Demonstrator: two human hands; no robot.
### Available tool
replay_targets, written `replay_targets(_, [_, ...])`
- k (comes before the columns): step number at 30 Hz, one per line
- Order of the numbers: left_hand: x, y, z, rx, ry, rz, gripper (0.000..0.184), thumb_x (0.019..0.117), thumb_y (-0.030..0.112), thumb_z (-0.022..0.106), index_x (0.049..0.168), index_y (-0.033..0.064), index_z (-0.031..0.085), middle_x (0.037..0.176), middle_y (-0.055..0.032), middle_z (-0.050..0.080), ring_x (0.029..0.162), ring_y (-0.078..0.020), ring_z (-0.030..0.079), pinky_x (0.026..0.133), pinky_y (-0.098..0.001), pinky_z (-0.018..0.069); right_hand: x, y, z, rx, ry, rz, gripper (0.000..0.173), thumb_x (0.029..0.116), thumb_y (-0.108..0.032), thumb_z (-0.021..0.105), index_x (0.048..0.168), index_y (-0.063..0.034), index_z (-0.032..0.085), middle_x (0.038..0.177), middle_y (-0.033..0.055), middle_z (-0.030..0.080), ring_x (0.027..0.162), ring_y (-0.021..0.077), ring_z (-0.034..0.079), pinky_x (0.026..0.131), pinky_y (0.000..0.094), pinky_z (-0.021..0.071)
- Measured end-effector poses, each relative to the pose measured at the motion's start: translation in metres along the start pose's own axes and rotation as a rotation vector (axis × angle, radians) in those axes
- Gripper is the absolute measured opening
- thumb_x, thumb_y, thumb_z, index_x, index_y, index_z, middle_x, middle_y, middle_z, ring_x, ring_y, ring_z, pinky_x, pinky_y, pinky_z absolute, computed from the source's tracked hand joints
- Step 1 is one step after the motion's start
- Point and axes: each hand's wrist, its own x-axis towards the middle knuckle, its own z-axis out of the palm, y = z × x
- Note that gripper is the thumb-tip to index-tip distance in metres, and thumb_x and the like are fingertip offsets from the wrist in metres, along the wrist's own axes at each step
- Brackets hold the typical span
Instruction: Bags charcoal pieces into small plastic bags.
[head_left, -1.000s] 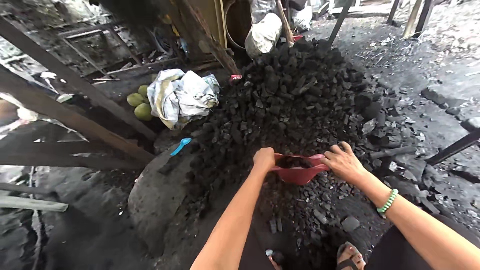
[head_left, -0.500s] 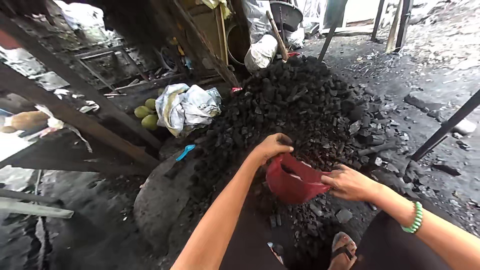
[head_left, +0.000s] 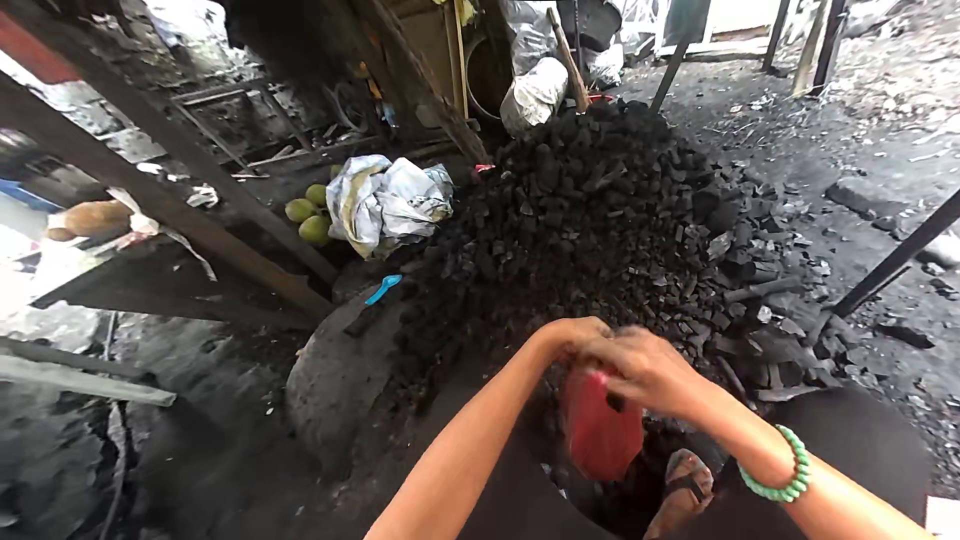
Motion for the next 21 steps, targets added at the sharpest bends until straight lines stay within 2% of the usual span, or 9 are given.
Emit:
replay_targets(3, [-0.007,0.003,0.006,-0.502,0.085,0.053,0.022,0.1045,0.006,0.045,0.09,0.0113,0.06,0.063,0.009,0.059,0.05,0.0036,0.05,0.047,-0.0134,0.0408,0.02,0.011,-0.028,-0.095,0.074,0.161,0.02,0.0891,-0.009,0.073,0.107,-0.0008,0.071,0.078,0.0131,0.07,0.069,0.0312,0.07,0.066,0.0553,0.0568])
replay_targets(6, [-0.008,-0.012,0.004,-0.578,0.056,0.034,0.019,0.1097,0.014,0.041,0.098,0.0115,0.055,0.057,0.0093,0.042,0.043,0.0028,0.035,0.04,-0.012,0.0298,0.022,0.04,-0.056,-0.375,0.095,0.271,0.034,0.0869,-0.023,0.079,0.106,0.0028,0.069,0.079,0.0216,0.068,0.071,0.0419,0.068,0.061,0.0601,0.0523])
replay_targets(8, [-0.013,-0.016,0.015,-0.463,0.094,0.112,0.018,0.1089,0.022,0.044,0.099,0.0143,0.057,0.059,0.0103,0.042,0.046,0.0029,0.037,0.044,-0.013,0.033,0.013,0.057,-0.061,-0.412,0.126,0.379,0.049,0.081,-0.04,0.083,0.101,0.0027,0.068,0.08,0.0225,0.066,0.069,0.0428,0.067,0.057,0.0606,0.0495])
replay_targets(11, [-0.013,-0.01,0.029,-0.349,0.212,0.281,0.021,0.0999,0.005,0.059,0.119,-0.004,0.058,0.093,-0.0073,0.065,0.08,-0.0079,0.061,0.077,-0.0272,0.0536,-0.006,0.067,-0.047,0.011,0.173,0.645,0.041,0.089,-0.036,0.077,0.104,0.0013,0.07,0.082,0.0156,0.069,0.066,0.0292,0.065,0.058,0.0511,0.0521])
replay_targets(13, [-0.004,-0.014,0.036,-0.404,0.282,0.399,0.019,0.0982,0.0,0.058,0.117,-0.0031,0.06,0.096,-0.0064,0.066,0.082,-0.0068,0.062,0.078,-0.026,0.054,-0.024,0.066,-0.024,0.577,0.16,0.754,0.04,0.1035,-0.042,0.049,0.115,-0.0066,0.066,0.086,0.0033,0.071,0.057,0.0106,0.062,0.05,0.0299,0.0551])
replay_targets(14, [0.001,-0.018,0.037,-0.391,0.305,0.435,0.018,0.0988,0.004,0.057,0.116,0.0001,0.061,0.095,-0.0044,0.067,0.08,-0.0052,0.062,0.075,-0.0242,0.054,-0.033,0.064,-0.011,0.843,0.159,0.81,0.051,0.1045,-0.051,0.038,0.117,-0.0097,0.066,0.085,0.0015,0.073,0.059,0.0095,0.064,0.053,0.0276,0.0554])
replay_targets(17, [-0.001,-0.016,0.04,-0.121,0.413,0.435,0.018,0.101,0.006,0.059,0.116,-0.0017,0.065,0.099,-0.011,0.069,0.086,-0.0148,0.065,0.081,-0.034,0.0546,-0.042,0.055,0.008,1.122,0.252,0.941,0.07,0.1092,-0.048,0.006,0.107,-0.0075,0.064,0.073,0.0035,0.071,0.055,0.0102,0.065,0.053,0.0254,0.056])
replay_targets(19, [-0.003,-0.015,0.049,0.289,0.568,0.493,0.023,0.098,0.005,0.064,0.12,-0.0008,0.068,0.104,-0.0165,0.073,0.094,-0.0268,0.071,0.087,-0.0476,0.0572,-0.04,0.051,0.017,1.055,0.368,1.015,0.067,0.1112,-0.046,0.009,0.097,-0.008,0.062,0.065,0.0014,0.065,0.047,0.0077,0.056,0.046,0.0233,0.0499])
replay_targets(21, [0.002,-0.021,0.059,0.606,0.754,0.634,0.031,0.094,0.005,0.068,0.125,0.0029,0.068,0.095,-0.0159,0.074,0.084,-0.0313,0.073,0.076,-0.052,0.0589,-0.036,0.05,0.027,0.992,0.467,1.083,0.059,0.1128,-0.044,0.019,0.084,-0.0109,0.059,0.055,-0.0016,0.056,0.039,0.0048,0.046,0.038,0.0205,0.0405])
